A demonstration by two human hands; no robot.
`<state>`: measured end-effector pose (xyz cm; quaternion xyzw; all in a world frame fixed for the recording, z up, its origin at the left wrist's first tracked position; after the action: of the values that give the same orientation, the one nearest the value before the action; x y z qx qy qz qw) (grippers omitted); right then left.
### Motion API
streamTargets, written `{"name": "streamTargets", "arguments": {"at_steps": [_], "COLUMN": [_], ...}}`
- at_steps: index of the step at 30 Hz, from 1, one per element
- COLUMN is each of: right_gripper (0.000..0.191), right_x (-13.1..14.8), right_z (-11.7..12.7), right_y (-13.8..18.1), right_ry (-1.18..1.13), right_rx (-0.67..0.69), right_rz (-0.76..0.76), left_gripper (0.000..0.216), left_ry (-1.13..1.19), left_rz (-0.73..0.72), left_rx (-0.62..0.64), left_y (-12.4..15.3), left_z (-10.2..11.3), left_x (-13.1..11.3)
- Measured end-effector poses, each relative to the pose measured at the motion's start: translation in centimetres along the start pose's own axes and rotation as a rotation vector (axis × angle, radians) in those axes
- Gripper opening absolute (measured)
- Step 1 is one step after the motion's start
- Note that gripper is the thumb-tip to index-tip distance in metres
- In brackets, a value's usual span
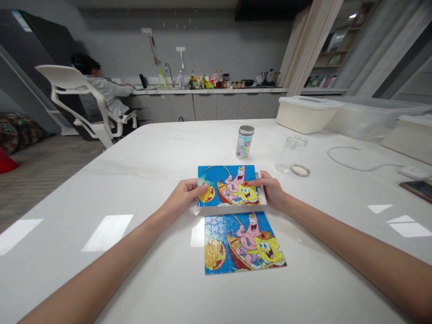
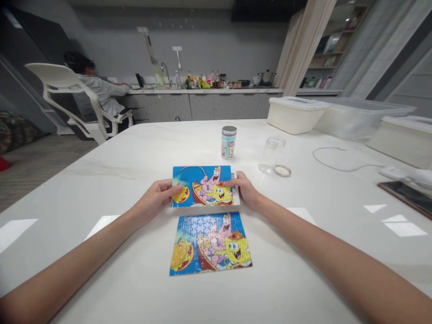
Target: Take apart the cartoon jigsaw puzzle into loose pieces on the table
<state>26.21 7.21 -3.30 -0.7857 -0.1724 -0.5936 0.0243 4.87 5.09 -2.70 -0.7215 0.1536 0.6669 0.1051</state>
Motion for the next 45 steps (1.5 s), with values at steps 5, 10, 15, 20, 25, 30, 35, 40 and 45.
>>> {"name": "streamTargets", "arguments": {"at_steps": [5,10,15,20,25,30,35,40,45], "right_gripper": [0.022,0.025,0.037,0.049,0.051,0.052,0.050,0.049,0.048], "right_x": [0.0,-0.2,-0.3,-0.1,-0.2,-0.4,-0.4,-0.4,-0.4], "right_z": [0.2,-0.4,-0.4,-0.8,-1.0,-1.0,-1.2,-1.3,-1.4], "right_y": [-0.3,-0.2,-0.2,-0.3,-0.2,-0.3,-0.3,-0.3,-0.3], "right_ry": [0.109,0.090,0.211,0.258,0.280,0.295,0.303,0.310,0.324], "right_rx": [-0.047,0.050,0.162,0.233,0.234,0.235,0.234,0.237,0.239], "right_rz": [0.044,0.029,0.066,0.088,0.084,0.072,0.052,0.050,0.034], "left_gripper": [0.047,0.037,0.041,0.052,0.075,0.073,0.023,0.032,0.049], "left_ry": [-0.050,-0.118,-0.149,-0.273,-0.627,-1.093,-1.297,-1.424,-1.432], "left_rz": [0.012,-0.034,-0.140,-0.204,-0.153,-0.256,-0.496,-0.522,-0.442], "left_rx": [0.116,-0.071,-0.258,-0.418,-0.578,-0.640,-0.140,0.437,0.470], "left_y": [0.2,-0.1,-0.3,-0.4,-0.2,0.7,1.3,2.7,3.0], "left_z": [-0.6,0.0,1.9,4.7,7.3,6.9,1.9,-2.0,-2.1], "left_x": [0.1,-0.4,-1.3,-2.0,-1.9,-3.5,-4.8,-3.6,-3.3]}}
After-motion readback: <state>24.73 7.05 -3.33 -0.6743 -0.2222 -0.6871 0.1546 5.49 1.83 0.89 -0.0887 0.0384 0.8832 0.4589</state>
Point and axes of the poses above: each hand's wrist, its own y-axis away from the middle knuckle, its own z-axis out of the back of the hand, x = y × z, the point moved 6 cm from there along -y, towards the middle knuckle, and after that the axes turned 4 degrees about -z, right-handed, at the moved point
